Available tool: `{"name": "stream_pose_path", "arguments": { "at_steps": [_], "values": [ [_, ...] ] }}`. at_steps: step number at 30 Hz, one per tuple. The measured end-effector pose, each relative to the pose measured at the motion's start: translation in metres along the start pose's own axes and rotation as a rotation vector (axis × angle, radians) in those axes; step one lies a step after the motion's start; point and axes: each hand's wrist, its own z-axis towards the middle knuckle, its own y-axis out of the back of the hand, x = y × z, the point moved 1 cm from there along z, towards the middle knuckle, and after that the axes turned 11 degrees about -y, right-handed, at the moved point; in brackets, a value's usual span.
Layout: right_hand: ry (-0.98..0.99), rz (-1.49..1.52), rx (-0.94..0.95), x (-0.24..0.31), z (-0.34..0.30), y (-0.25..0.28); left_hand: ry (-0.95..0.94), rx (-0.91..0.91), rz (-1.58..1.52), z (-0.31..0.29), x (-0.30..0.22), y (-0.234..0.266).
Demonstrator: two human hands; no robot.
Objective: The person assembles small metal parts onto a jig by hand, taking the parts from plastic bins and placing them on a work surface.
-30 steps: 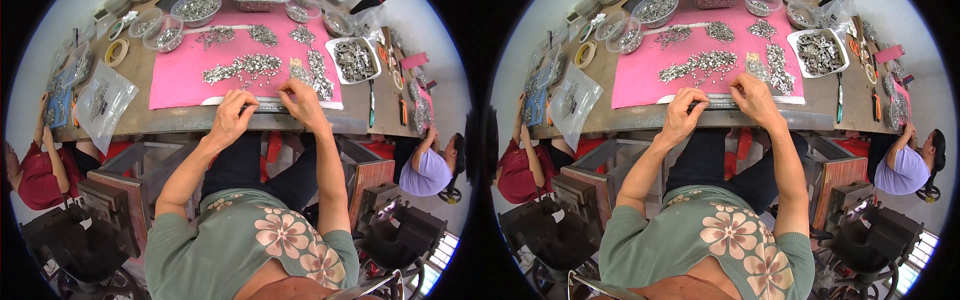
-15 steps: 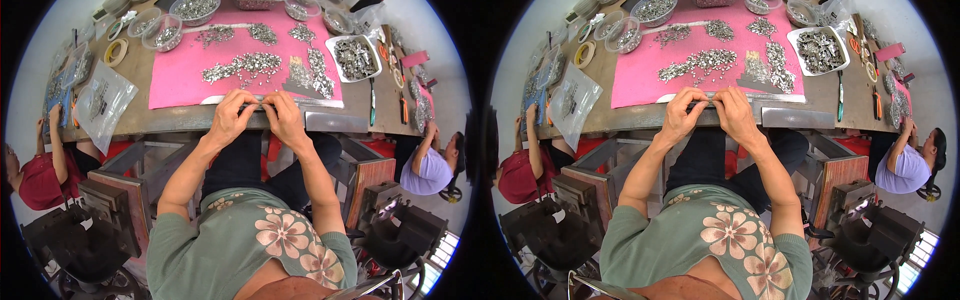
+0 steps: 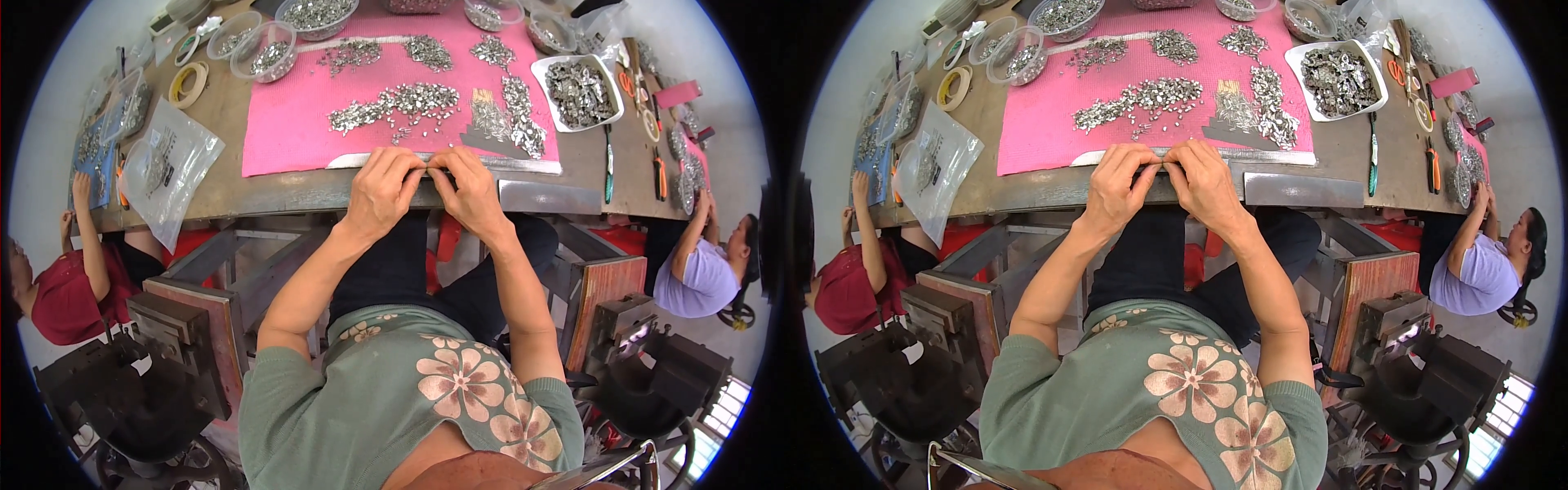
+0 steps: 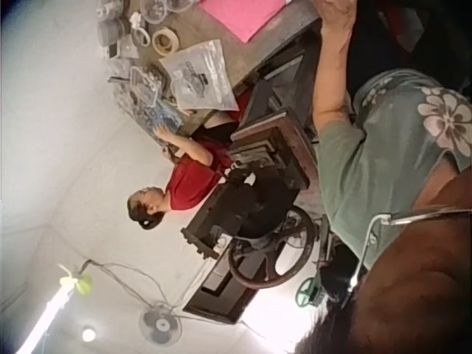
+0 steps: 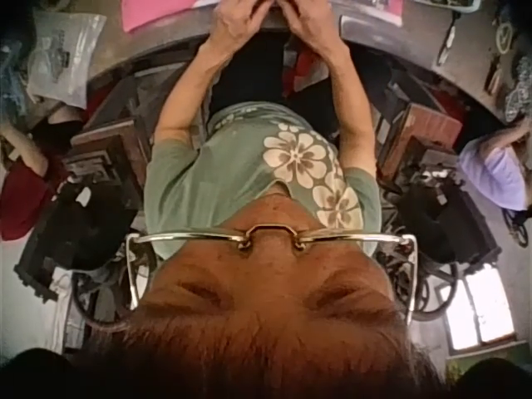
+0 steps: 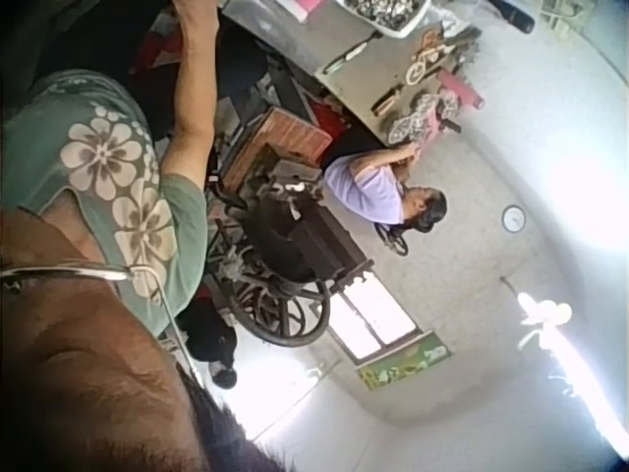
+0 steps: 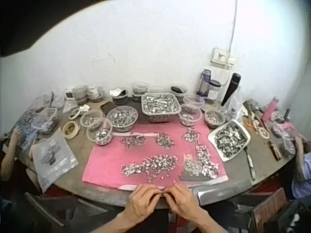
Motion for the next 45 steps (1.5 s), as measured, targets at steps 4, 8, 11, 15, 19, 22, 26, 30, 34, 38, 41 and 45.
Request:
{"name": "stream_pose_path", "arguments": {
  "at_steps": [4, 8, 11, 15, 19, 22, 26, 30, 34, 38, 41, 45],
  "values": [
    [0.037, 0.006, 0.031, 0.005, 0.002, 0.01, -0.08, 0.002, 0.07, -0.001, -0.002, 0.003],
    [-0.083, -0.055, -0.012, -0.01, 0.012, 0.024, 0.045, 0.024, 0.023, 0.001, -0.004, -0.001],
    [-0.229, -0.123, -0.002, -0.027, 0.022, 0.028, -0.019, 0.043, -0.019, 0.004, 0.002, 0.006],
    [-0.196, -0.126, 0.055, -0.029, 0.031, 0.026, -0.013, 0.046, 0.002, 0.005, -0.002, 0.006],
    [-0.199, -0.133, 0.087, -0.027, 0.035, 0.023, 0.097, 0.048, -0.09, 0.001, 0.003, 0.006],
    [-0.201, -0.125, 0.085, -0.033, 0.036, 0.021, 0.145, 0.08, -0.174, 0.0, 0.006, 0.01],
    [-0.209, -0.092, 0.05, -0.038, 0.035, 0.018, 0.194, 0.069, -0.21, 0.0, 0.005, 0.01],
    [-0.159, -0.16, 0.066, -0.035, 0.034, 0.023, 0.205, 0.048, -0.191, -0.002, 0.004, 0.007],
    [-0.117, -0.177, 0.069, -0.037, 0.035, 0.022, 0.075, 0.044, -0.112, -0.001, 0.006, 0.004],
    [-0.108, -0.221, 0.063, -0.037, 0.035, 0.021, 0.058, 0.069, -0.122, 0.0, 0.008, 0.005],
    [-0.092, -0.234, 0.045, -0.039, 0.035, 0.021, 0.116, 0.151, -0.131, 0.005, 0.008, 0.01],
    [-0.065, -0.172, 0.012, -0.027, 0.027, 0.024, 0.006, 0.202, 0.076, 0.009, -0.001, 0.015]
  ]
}}
